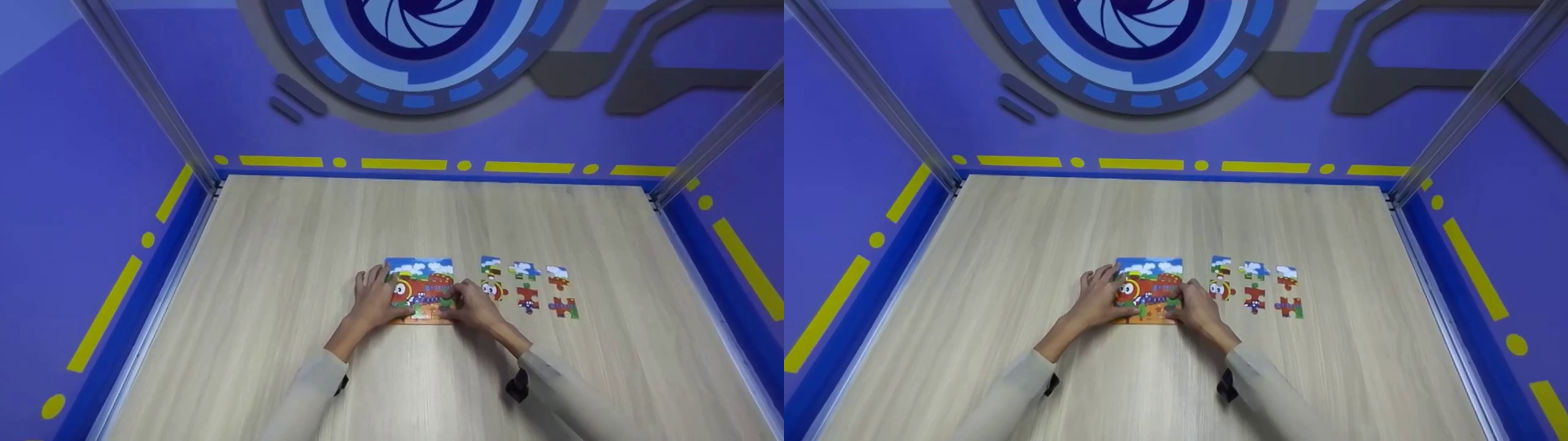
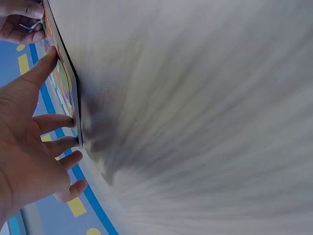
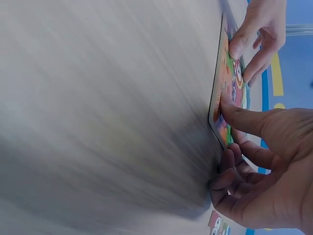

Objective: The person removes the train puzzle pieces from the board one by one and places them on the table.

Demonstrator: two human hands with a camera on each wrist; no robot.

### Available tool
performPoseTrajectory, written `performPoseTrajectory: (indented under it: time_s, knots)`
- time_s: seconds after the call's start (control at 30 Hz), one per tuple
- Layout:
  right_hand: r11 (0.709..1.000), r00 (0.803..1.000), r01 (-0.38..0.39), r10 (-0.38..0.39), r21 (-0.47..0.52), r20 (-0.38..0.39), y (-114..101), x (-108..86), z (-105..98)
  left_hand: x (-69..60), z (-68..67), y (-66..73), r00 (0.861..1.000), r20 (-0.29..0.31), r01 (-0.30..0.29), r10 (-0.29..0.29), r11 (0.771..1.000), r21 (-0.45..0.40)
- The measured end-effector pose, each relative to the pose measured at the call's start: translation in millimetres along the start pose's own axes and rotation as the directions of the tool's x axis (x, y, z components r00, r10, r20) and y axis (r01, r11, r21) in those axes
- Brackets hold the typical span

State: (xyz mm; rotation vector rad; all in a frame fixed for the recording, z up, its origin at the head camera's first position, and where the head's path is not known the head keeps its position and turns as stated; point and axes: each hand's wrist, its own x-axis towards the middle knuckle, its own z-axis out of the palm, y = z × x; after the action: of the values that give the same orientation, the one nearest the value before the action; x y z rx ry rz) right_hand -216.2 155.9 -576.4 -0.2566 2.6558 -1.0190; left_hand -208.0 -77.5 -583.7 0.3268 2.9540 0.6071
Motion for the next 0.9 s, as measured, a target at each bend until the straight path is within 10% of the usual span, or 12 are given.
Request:
performPoseTrajectory:
  time_s: [0.9]
  knots:
    - [1.0,0.997,-0.016,0.018,-0.021,0.071,-10.2,3.7,-3.5,-0.5,-4.1,9.1,1.0,0.007,0.025,-0.026,0.999,0.045]
